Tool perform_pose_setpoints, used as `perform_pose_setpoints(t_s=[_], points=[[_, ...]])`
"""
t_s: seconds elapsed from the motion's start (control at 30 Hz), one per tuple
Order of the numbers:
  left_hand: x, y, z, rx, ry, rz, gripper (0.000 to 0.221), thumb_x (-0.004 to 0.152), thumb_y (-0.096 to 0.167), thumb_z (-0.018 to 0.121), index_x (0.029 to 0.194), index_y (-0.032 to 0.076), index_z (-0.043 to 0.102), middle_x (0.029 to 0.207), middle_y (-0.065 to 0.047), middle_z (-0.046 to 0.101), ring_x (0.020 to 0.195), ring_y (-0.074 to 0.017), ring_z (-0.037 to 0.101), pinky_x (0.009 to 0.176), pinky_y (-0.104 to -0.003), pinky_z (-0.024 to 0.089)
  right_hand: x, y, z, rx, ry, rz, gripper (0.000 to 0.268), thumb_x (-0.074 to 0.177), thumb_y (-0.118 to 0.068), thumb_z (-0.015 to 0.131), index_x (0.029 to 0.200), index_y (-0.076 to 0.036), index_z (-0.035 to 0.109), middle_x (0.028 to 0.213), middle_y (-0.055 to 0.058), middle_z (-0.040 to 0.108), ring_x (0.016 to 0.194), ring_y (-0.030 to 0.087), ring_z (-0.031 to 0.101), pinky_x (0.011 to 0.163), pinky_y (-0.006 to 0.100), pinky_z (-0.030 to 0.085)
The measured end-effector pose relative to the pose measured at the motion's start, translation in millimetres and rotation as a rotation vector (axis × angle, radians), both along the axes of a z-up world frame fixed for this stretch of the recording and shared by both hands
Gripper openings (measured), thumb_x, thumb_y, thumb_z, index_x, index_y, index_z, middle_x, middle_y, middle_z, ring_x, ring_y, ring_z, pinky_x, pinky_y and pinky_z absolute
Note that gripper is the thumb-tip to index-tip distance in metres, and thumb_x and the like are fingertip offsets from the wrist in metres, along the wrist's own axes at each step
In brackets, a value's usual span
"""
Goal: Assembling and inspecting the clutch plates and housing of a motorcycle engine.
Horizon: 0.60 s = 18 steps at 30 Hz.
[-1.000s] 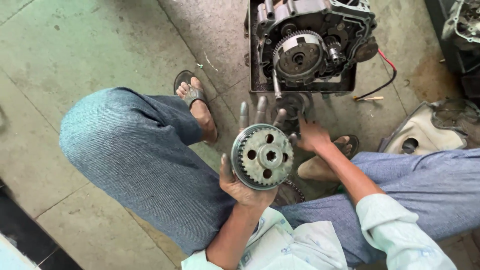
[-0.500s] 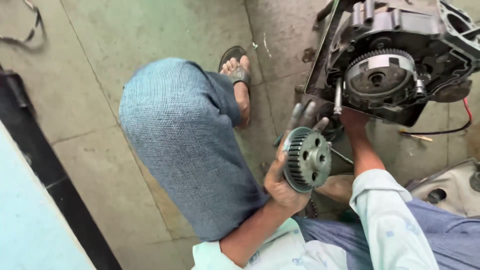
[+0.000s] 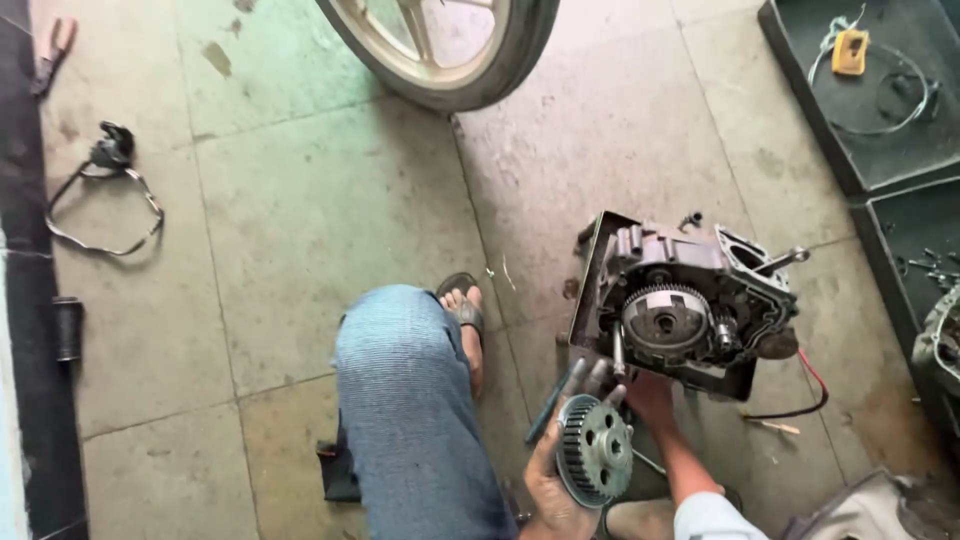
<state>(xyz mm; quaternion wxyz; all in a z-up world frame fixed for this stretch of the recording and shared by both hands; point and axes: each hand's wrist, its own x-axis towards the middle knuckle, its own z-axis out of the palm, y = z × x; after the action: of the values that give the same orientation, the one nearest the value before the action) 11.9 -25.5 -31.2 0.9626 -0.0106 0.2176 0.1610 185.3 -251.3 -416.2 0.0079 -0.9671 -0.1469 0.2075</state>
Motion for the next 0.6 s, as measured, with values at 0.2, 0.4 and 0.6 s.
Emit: perform_pose_setpoints(t_s=[0.2,0.4,0.6], points=[[-7,-5,-29,-0.058,0.062,0.037,0.052,0.091,0.037,0.06,0.13,0.002,0.062,0.117,-0.016,0.073,0.107,-0.032,0.07,0.1,-0.05,0.056,-31,27,55,0.371,0.049,0.024,0.082,0.069,-0.045,0.08,0.131,0.001,0.054,0.128,0.028,0.058,0.118,0.047,0.056,0.098,0.055,0.046],[-20,13,-20,-0.129,0.206,0.005,0.055,0.092,0.044,0.056,0.125,0.002,0.068,0.12,-0.017,0.073,0.111,-0.034,0.068,0.1,-0.049,0.053,-39,-10,40,0.385,0.007,-0.094,0.046,0.075,-0.029,0.077,0.111,-0.002,0.068,0.117,0.023,0.067,0.113,0.042,0.063,0.099,0.05,0.052],[-28,27,1,-0.108,0.191,0.014,0.06,0.092,0.052,0.055,0.126,0.005,0.068,0.125,-0.016,0.07,0.116,-0.0363,0.065,0.102,-0.053,0.05,-45,-9,97,0.43,0.172,-0.267,0.033,0.075,-0.021,0.081,0.104,-0.004,0.077,0.1,0.018,0.077,0.095,0.032,0.074,0.086,0.045,0.057]])
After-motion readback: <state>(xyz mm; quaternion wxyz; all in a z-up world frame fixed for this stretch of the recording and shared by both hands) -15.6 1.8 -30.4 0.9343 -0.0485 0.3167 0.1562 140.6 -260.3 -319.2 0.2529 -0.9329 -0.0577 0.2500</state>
